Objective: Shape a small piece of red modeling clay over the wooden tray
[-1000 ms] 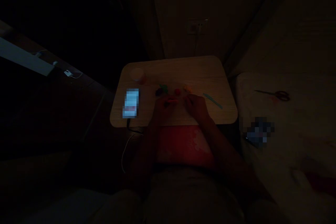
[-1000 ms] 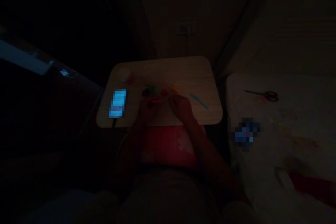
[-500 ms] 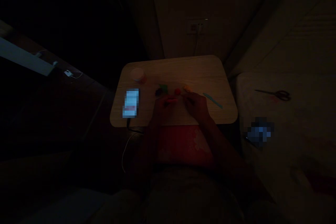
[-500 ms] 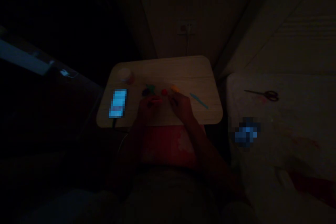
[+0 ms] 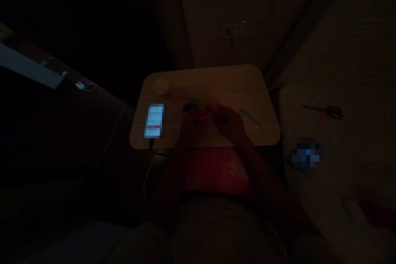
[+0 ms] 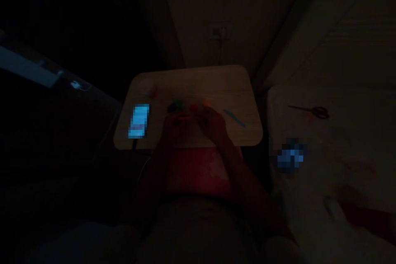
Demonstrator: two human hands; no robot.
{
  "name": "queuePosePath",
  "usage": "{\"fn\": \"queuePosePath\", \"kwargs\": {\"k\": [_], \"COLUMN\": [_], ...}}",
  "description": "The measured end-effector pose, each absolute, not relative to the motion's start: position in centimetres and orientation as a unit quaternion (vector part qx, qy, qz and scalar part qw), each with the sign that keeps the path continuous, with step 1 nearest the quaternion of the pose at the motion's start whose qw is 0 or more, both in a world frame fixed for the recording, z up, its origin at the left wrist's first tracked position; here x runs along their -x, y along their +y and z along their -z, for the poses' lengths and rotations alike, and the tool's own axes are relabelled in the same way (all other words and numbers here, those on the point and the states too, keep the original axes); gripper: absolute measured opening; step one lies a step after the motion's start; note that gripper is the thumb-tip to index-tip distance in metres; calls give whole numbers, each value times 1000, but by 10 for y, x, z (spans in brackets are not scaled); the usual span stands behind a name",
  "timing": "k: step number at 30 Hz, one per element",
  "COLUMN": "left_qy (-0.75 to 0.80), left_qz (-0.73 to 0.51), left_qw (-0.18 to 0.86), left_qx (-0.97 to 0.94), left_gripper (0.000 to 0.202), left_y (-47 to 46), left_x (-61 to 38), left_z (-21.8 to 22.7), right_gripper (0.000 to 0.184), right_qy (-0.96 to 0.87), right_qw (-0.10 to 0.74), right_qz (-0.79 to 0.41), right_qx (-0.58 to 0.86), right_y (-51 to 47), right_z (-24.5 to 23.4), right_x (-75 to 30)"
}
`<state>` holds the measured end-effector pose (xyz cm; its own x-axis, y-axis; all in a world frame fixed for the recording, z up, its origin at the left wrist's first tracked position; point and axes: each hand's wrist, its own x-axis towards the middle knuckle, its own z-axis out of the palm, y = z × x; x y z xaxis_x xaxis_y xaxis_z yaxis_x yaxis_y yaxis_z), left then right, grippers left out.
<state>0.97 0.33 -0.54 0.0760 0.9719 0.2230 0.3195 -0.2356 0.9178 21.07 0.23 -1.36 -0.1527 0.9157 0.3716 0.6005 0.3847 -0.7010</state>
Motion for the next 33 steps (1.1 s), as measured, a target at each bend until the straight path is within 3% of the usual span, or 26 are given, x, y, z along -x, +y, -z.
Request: {"fn": "queuePosePath", "kwargs": {"k": [9,23,33], "left_qy": [501,497,492], "left_qz": [-450,-451,-455], "left_qw": [369,365,372], "left_qx": [-641,-645,-642], "left_gripper": [25,26,27], "left_y": [2,3,4], "left_x": [-10,-9,-9], "left_z": [5,9,10], "right_gripper": [33,16,22], "right_qy": [-744,-749,-745], "right_qw": [335,353,367], "right_qz": [-179,-199,-210], "right_qx": [550,525,515], "right_y": [0,1,0], "right_z": [12,10,11], "right_x": [-208,-210,-209]}}
